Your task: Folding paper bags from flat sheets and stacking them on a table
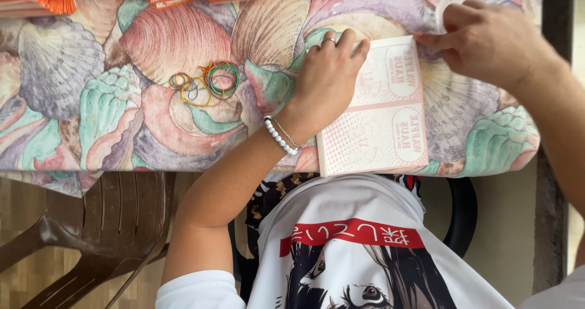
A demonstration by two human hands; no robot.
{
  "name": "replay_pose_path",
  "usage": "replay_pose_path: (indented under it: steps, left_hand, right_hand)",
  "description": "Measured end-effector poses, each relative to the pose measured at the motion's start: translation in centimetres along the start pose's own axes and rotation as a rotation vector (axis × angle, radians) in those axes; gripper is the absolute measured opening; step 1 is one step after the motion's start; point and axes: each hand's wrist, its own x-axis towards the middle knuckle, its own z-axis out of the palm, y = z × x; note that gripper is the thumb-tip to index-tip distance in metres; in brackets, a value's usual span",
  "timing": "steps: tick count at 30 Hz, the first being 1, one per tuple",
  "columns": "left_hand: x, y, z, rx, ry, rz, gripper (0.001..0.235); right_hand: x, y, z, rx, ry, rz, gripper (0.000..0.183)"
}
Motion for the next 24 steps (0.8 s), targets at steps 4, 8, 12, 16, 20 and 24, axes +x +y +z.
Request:
replay_pose_path:
  steps: [4,8,12,16,20,24]
  left_hand:
    - [1.0,-1.0,0.8,-0.196,0.068,0.022,0.036]
    - [1.8,-1.3,1.2,-0.197,0.083,0.044,0.029]
    - [2.9,-1.9,2.2,-0.354,-0.097,-0.041,0.035]
    - [4.0,-2.5,2.3,-0.482,-0.063,-0.065,0.026]
    - [4.6,-3.4,-0.5,-0.574,0.071,-0.032,0.024]
    - [4.3,-4.1,-3.5,-0.666,0.304,0.007,0.06]
  right_hand:
    - [-0.5,-0.7,-0.1,0.246,0.058,0.136,0.043]
    - [-1.2,-0.9,0.0,0.381,0.097,0.139,0.041]
    - [-0.3,-1.4,-0.9,0.59,0.098,0.225,0.036]
    - [3.3,-2.3,-5.9,1.479,-0.048,0.586,0.09]
    - [3.4,-3.4,-5.2,1.813,0.025,0.402,0.112]
    - [3.0,-5.0,-4.8,1.733,0.134,0.782,0.058]
